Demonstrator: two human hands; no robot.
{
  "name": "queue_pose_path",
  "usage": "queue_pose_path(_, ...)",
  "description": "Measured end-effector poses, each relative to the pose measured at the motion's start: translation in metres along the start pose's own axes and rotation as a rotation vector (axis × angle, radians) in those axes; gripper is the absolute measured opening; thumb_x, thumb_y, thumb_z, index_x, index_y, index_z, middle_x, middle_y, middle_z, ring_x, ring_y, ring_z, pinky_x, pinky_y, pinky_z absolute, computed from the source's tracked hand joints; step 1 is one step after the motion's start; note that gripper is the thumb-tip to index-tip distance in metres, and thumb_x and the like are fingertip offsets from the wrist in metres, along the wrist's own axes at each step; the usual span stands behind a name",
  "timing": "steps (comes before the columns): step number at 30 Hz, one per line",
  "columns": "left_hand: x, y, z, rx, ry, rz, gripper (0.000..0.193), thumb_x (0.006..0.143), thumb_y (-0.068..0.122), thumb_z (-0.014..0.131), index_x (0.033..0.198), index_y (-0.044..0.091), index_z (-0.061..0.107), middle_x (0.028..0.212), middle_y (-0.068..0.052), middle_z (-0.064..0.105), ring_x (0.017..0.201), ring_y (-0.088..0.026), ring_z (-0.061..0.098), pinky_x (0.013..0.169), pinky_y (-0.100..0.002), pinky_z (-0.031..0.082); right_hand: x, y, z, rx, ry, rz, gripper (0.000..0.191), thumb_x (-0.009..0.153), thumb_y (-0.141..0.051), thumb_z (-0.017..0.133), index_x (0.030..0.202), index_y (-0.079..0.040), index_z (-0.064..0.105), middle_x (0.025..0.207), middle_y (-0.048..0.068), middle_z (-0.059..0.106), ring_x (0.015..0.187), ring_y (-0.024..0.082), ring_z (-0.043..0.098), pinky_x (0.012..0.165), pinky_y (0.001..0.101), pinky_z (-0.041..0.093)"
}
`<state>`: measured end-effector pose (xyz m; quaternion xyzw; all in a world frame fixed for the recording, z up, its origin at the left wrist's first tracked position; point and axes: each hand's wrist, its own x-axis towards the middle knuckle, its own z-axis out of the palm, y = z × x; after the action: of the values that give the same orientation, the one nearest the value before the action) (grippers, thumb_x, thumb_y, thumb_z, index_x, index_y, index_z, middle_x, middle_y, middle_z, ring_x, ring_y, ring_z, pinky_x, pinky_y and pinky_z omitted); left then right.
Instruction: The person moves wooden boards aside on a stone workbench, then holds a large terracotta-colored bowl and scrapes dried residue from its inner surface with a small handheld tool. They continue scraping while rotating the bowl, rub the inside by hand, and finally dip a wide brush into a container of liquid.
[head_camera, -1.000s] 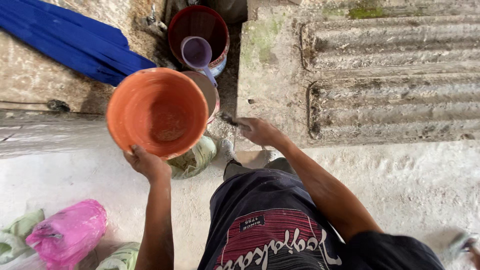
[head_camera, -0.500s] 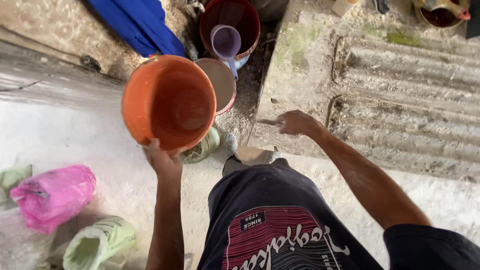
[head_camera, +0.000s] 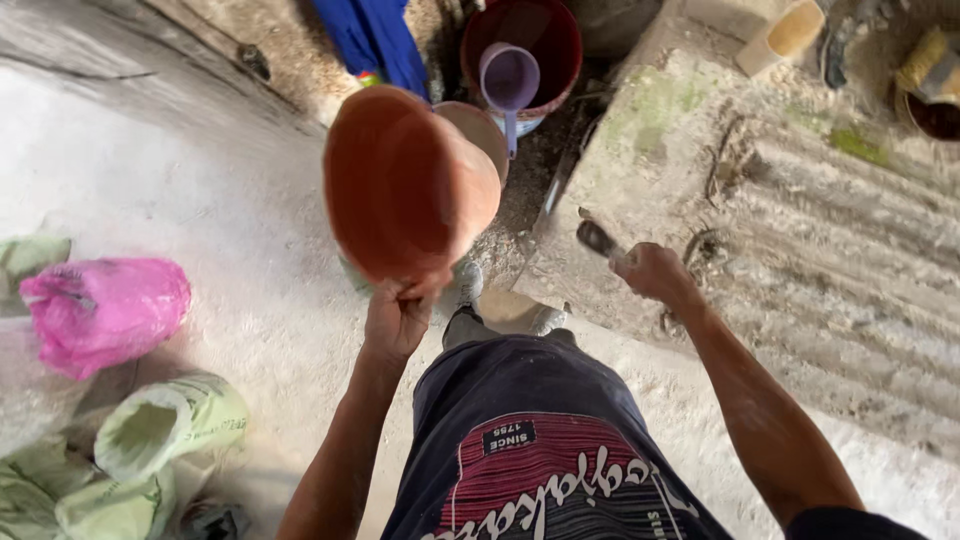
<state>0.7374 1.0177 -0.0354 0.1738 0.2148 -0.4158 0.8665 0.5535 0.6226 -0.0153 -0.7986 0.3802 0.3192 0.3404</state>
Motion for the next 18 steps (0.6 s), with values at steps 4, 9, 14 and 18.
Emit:
queue_pose_path(4, -0.026, 0.026, 0.007, 0.997, 0.117, 0.730, 0.075, 0.102, -0.001, 0.046, 0.166, 0.008, 0.008, 0.161, -0.031, 0.036, 0.137, -0.045, 0.055, 0.098, -0.041, 0.055, -0.007, -0.053, -0.014, 0.235, 0.070, -0.222, 0.050, 0.097, -0.031, 0.059, 0.133, 0.002, 0.053, 0.074, 0.010, 0.065, 0.052, 0.015, 0.059, 0.042, 0.0342, 0.050)
queue_pose_path(9, -0.056, 0.113, -0.006, 2.193, 0.197, 1.498, 0.064, 0.107, 0.002, 0.057, 0.162, 0.004, 0.023, 0.167, -0.035, 0.010, 0.154, -0.056, 0.018, 0.116, -0.052, 0.048, -0.038, -0.174, 0.003, 0.433, 0.297, -0.658, 0.040, 0.106, -0.035, 0.052, 0.122, 0.002, 0.054, 0.075, 0.006, 0.061, 0.051, 0.014, 0.055, 0.041, 0.0322, 0.048)
queue_pose_path(14, -0.080, 0.168, -0.011, 2.256, 0.300, 1.605, 0.052, 0.115, 0.003, 0.054, 0.159, -0.002, 0.028, 0.163, -0.043, 0.018, 0.155, -0.056, 0.029, 0.125, -0.058, 0.048, -0.078, -0.270, 0.039, 1.022, 0.141, -0.749, 0.030, 0.109, -0.037, 0.049, 0.114, -0.007, 0.048, 0.083, 0.005, 0.057, 0.056, 0.010, 0.054, 0.042, 0.0269, 0.050)
queue_pose_path(18, -0.096, 0.190, -0.001, 2.263, 0.378, 1.743, 0.046, 0.117, 0.010, 0.048, 0.158, -0.003, 0.029, 0.164, -0.039, 0.021, 0.156, -0.055, 0.031, 0.126, -0.058, 0.044, -0.082, -0.300, 0.060, 0.762, -0.226, -0.494, 0.028, 0.102, -0.037, 0.053, 0.106, -0.010, 0.054, 0.077, 0.007, 0.059, 0.052, 0.012, 0.057, 0.043, 0.0284, 0.055)
